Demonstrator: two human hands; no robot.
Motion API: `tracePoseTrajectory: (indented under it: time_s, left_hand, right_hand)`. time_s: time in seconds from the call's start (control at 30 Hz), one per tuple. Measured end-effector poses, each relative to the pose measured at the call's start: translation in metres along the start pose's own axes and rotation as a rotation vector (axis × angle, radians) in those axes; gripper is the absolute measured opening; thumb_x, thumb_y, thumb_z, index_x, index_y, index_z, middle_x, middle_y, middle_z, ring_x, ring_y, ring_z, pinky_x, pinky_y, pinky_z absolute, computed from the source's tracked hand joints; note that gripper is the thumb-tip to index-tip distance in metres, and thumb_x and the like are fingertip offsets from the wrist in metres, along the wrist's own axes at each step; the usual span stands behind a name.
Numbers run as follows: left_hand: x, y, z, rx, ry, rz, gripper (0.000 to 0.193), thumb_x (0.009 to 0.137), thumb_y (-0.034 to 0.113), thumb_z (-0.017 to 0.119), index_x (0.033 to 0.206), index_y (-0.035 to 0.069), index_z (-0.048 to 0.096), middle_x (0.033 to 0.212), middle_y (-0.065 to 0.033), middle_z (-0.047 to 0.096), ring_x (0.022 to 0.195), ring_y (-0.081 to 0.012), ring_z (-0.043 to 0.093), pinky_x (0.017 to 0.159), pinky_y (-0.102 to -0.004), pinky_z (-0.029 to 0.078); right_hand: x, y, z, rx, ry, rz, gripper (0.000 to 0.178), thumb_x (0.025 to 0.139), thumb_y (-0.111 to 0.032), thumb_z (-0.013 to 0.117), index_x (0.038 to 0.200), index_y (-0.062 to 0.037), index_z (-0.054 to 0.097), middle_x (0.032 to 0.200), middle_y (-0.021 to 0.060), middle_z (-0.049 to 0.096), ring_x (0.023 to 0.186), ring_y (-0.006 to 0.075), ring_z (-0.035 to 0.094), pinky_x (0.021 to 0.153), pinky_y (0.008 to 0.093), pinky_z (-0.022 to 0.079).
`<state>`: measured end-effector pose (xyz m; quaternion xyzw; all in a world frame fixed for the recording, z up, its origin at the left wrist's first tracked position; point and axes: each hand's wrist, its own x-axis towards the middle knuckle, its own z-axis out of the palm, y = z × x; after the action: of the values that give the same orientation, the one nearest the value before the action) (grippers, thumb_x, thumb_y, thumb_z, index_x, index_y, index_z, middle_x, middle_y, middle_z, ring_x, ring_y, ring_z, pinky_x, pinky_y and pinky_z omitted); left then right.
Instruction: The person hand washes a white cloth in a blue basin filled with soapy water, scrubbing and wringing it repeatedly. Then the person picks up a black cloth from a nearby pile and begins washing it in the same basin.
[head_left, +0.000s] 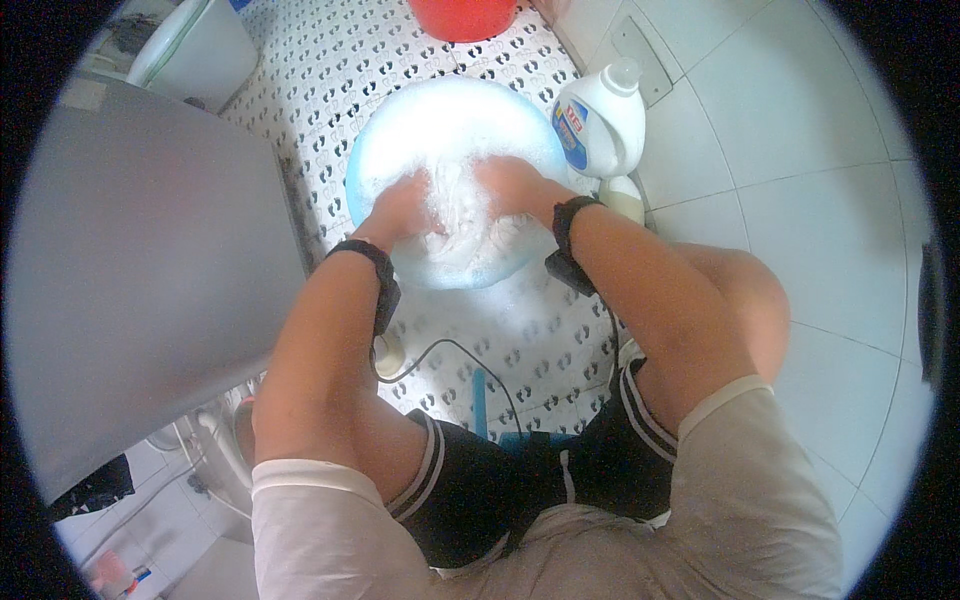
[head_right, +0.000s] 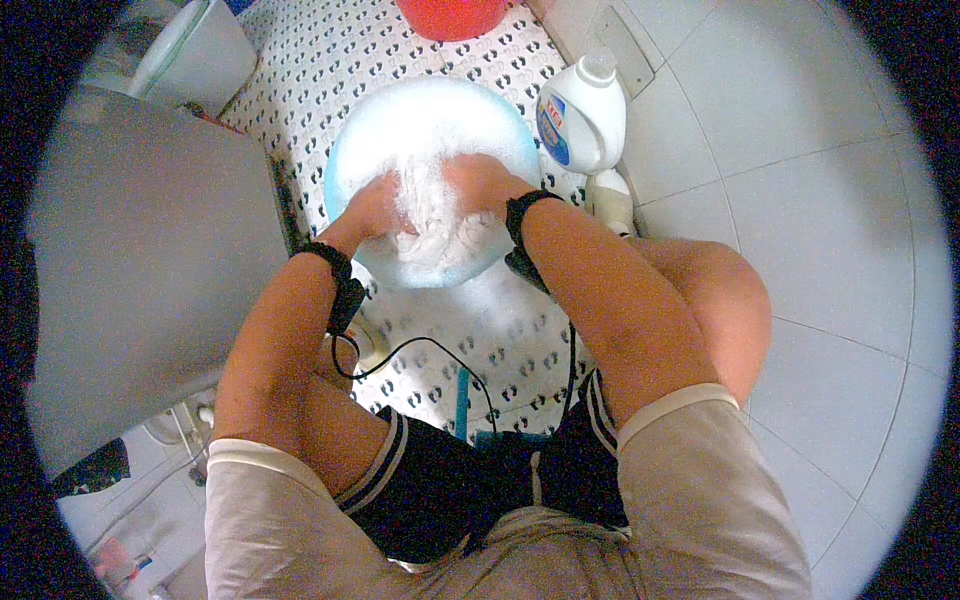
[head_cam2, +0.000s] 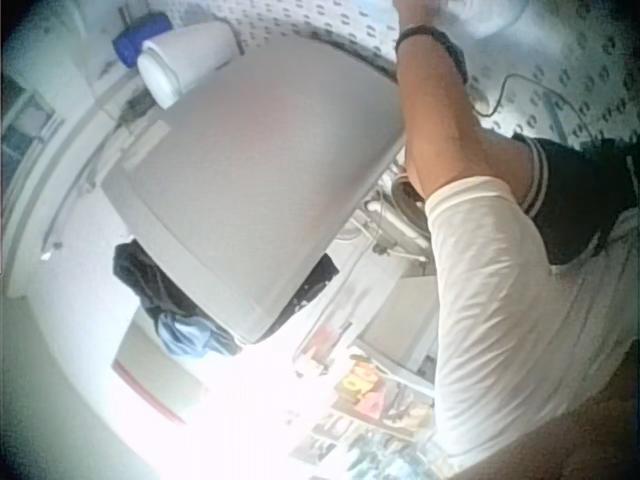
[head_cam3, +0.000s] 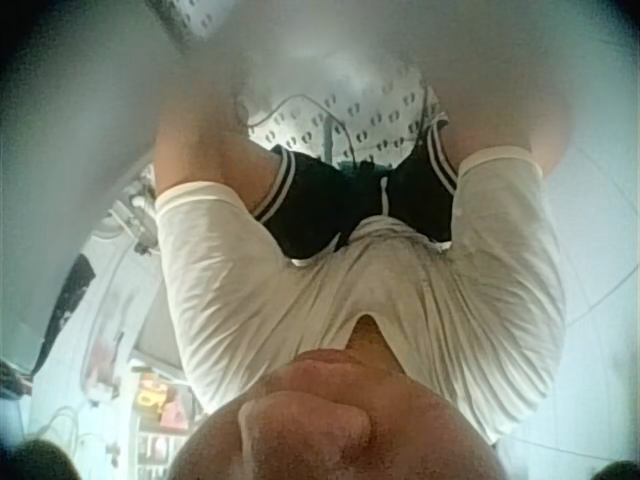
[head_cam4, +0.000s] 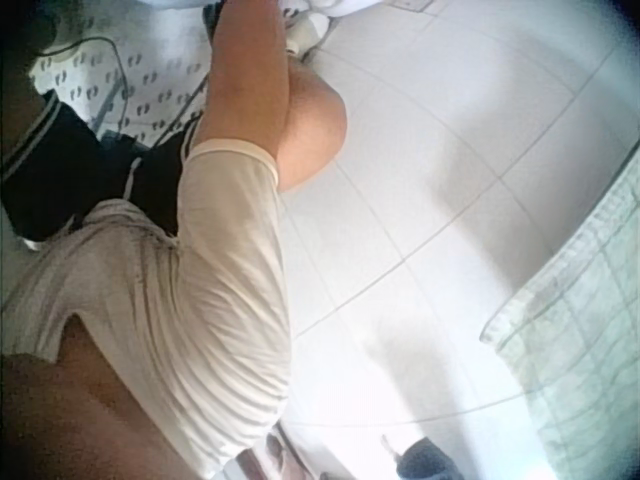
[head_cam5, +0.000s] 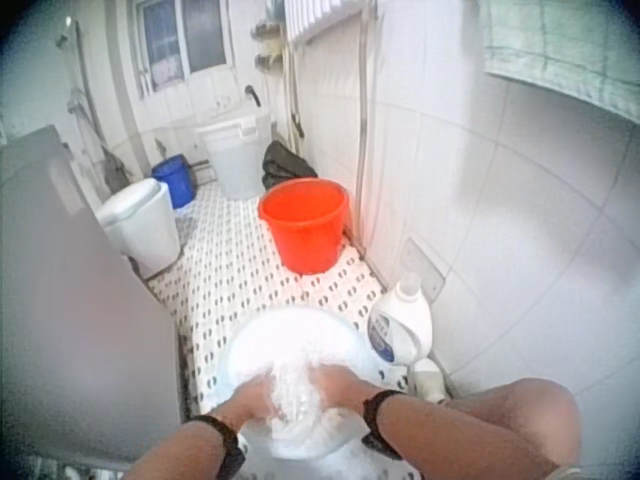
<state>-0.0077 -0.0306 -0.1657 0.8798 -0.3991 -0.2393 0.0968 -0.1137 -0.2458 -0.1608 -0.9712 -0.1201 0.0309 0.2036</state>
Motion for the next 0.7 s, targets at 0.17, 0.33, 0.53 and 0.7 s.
tracePoseTrajectory:
  time_s: [0.17,0.33,0.53,0.7]
  left_hand:
    - [-0.005,0.005,0.002,0.073,0.024,0.050,0.078,0.060,0.033,0.083,0.126,0.002,0.054,0.126,-0.0201,0.059,0.120,-0.0360,0.053,0.104,-0.0416,0.042]
    - [-0.002,0.011,0.005,0.108,0.000,-0.041,0.053,0.070,0.033,0.074,0.114,0.005,0.062,0.115,-0.0197,0.064,0.111,-0.0362,0.058,0.095,-0.0429,0.047]
    - [-0.006,0.026,0.004,0.112,0.005,-0.059,0.039,0.076,0.029,0.067,0.107,0.006,0.065,0.111,-0.0183,0.065,0.103,-0.0361,0.062,0.089,-0.0436,0.050]
    - [-0.009,0.024,0.002,0.173,-0.020,-0.101,0.037,0.076,0.027,0.067,0.107,0.006,0.065,0.109,-0.0180,0.066,0.102,-0.0359,0.063,0.089,-0.0438,0.051]
  right_hand:
    - [0.009,-0.016,-0.004,-0.029,-0.127,0.072,0.023,0.071,-0.025,0.073,0.087,-0.0081,0.071,0.091,0.0145,0.070,0.089,0.0343,0.068,0.077,0.0440,0.055]
    - [0.015,-0.035,-0.005,-0.049,-0.102,0.121,0.014,0.070,-0.015,0.071,0.082,-0.0070,0.070,0.088,0.0156,0.069,0.085,0.0339,0.067,0.076,0.0436,0.054]
    - [0.014,-0.036,0.004,-0.077,-0.068,0.155,0.010,0.069,-0.011,0.071,0.078,-0.0064,0.069,0.084,0.0157,0.069,0.082,0.0346,0.067,0.074,0.0432,0.053]
    - [0.017,-0.038,0.002,-0.086,-0.099,0.129,0.017,0.076,-0.021,0.066,0.083,-0.0066,0.071,0.086,0.0155,0.071,0.084,0.0327,0.069,0.073,0.0451,0.055]
